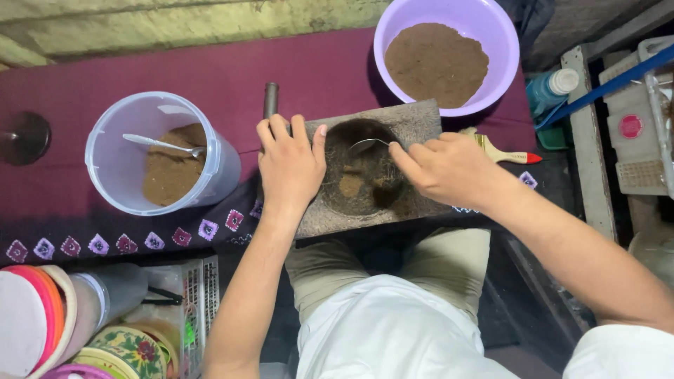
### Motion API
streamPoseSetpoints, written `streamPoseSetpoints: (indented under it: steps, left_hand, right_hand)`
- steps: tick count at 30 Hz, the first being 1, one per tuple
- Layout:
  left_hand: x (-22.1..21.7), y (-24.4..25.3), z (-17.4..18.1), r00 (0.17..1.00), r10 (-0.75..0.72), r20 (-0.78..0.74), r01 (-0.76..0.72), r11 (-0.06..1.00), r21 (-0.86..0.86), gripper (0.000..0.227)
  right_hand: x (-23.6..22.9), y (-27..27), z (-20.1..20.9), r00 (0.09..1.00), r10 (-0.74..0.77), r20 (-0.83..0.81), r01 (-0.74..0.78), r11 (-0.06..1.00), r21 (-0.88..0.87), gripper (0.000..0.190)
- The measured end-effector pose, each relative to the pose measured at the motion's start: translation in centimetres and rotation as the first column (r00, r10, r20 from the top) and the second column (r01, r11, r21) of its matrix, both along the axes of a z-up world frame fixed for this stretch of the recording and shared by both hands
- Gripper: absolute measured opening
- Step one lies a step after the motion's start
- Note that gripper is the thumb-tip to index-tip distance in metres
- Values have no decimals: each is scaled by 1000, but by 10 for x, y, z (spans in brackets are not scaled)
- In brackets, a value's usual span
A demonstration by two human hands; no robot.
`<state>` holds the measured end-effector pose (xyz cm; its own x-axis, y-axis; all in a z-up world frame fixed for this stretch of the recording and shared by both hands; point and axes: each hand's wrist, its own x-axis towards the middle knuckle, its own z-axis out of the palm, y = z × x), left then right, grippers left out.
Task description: Cleaning a stone mortar by scraping out powder with a spoon and then brushing away the residue.
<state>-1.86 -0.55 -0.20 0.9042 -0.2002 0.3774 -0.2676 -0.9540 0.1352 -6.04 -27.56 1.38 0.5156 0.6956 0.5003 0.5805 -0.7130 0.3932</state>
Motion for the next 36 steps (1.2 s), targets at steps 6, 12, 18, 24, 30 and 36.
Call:
streamPoseSetpoints:
  steps: [6,12,18,24,30,36]
  left_hand:
    - [2,-2,-1,999,-23,-36,21,997,-70,44]
    - [2,-5,4,995,-55,-81,45,991,-128,43]
    - [6,-7,0,990,-64,-122,46,989,-144,44]
    - [7,-7,0,988,-79,-131,61,988,-139,44]
    - [6,-8,6,996,-28,-82,24,998,-56,44]
    - [7,-9,7,999,8,-44,-9,1000,-17,43]
  right_hand:
    - [1,15,-27,919,-144,-366,50,966,-254,43]
    - [10,4,-43,933,-113,-341,46,979,-198,64]
    - [3,7,11,845,-90,-528,-11,983,-184,35]
    - [3,0,-25,916,-217,-337,104,941,-322,55]
    - [-9,17,-10,666,-363,-651,180,926,-333,17]
    - [-18,20,19,300,-290,-909,343,922,-181,20]
